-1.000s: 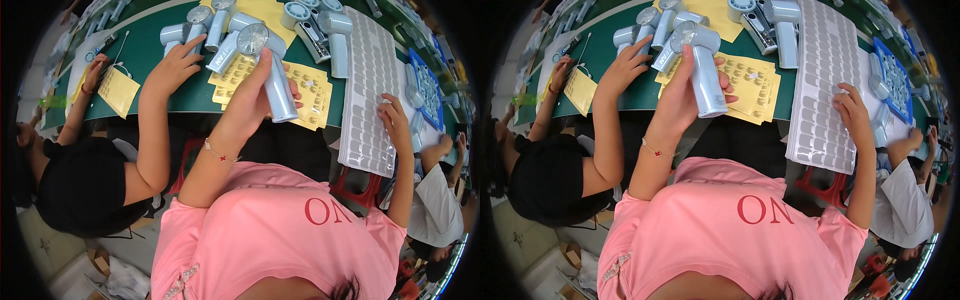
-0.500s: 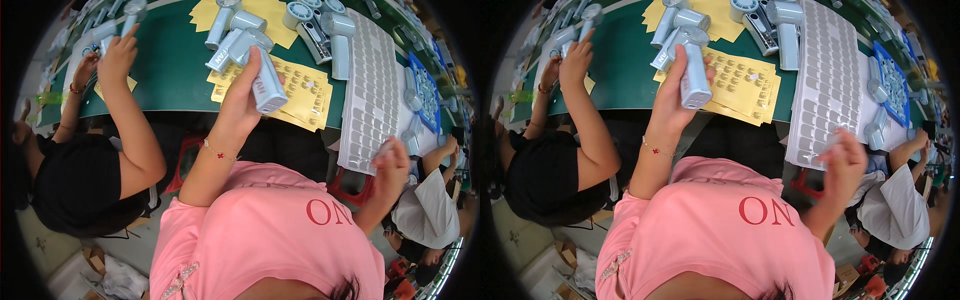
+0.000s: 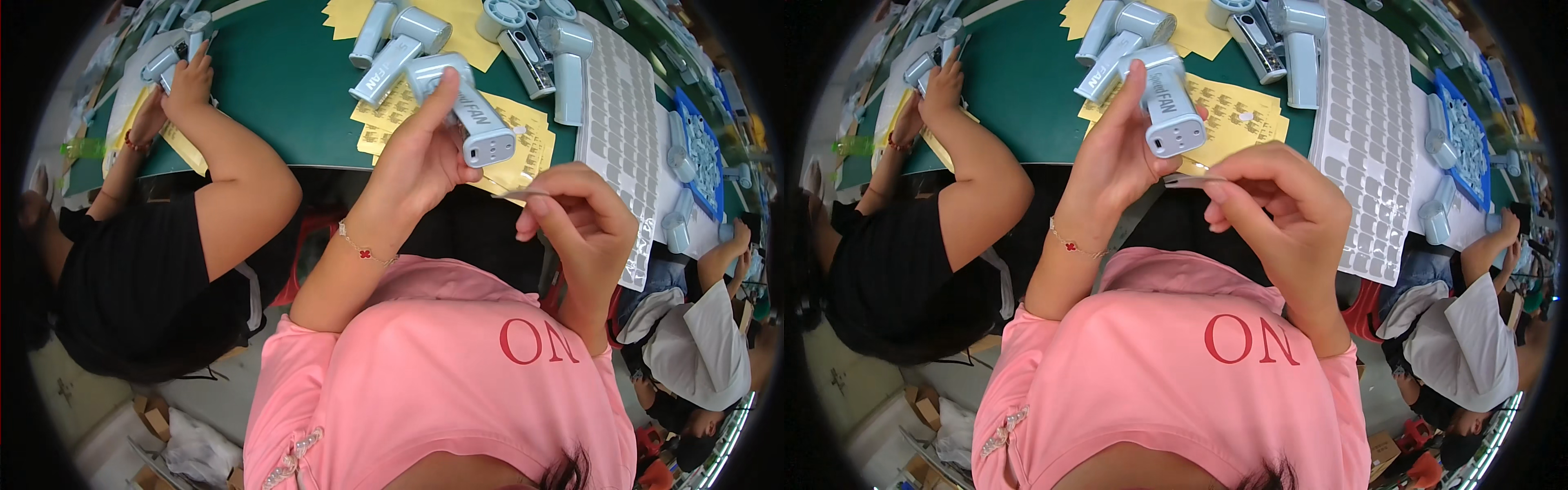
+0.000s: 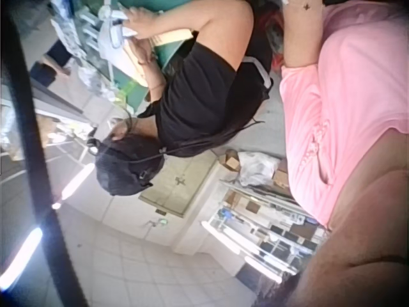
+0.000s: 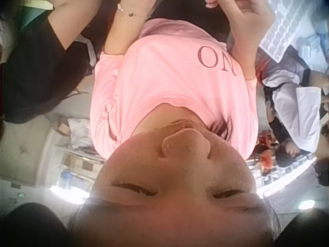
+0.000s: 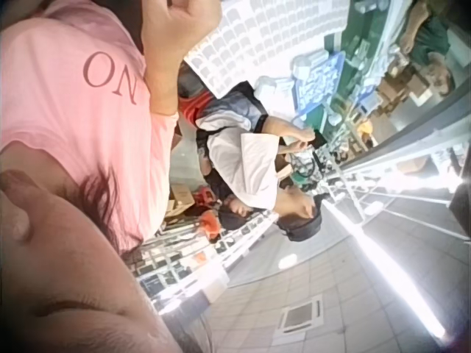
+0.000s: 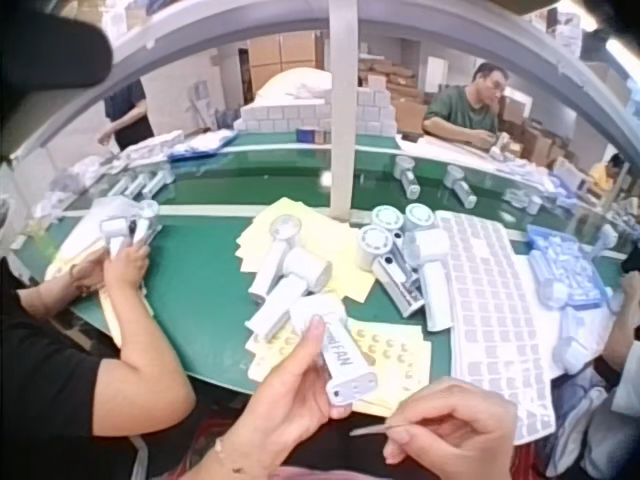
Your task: The person picks up portable electric fans, peels adhesive labels from backing sheets, and applies them onto the fans by hand before placing them back on the workbench.
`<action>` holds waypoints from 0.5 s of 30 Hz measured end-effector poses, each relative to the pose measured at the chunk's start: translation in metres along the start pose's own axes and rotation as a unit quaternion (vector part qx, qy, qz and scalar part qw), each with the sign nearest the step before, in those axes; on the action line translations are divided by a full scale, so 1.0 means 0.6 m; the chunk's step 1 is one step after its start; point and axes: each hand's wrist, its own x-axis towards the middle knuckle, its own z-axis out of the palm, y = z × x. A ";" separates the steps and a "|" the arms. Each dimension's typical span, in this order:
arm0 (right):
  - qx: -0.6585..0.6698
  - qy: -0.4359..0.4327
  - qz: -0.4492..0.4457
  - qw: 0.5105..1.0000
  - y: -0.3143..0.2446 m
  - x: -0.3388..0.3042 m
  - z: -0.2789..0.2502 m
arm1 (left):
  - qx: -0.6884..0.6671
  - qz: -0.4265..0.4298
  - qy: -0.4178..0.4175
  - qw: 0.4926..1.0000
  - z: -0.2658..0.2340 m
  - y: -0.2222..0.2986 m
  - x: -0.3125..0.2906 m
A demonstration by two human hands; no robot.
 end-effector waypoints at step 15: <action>-0.011 -0.015 -0.011 1.000 0.006 0.016 0.028 | 0.059 -0.012 0.017 0.998 0.012 0.000 -0.003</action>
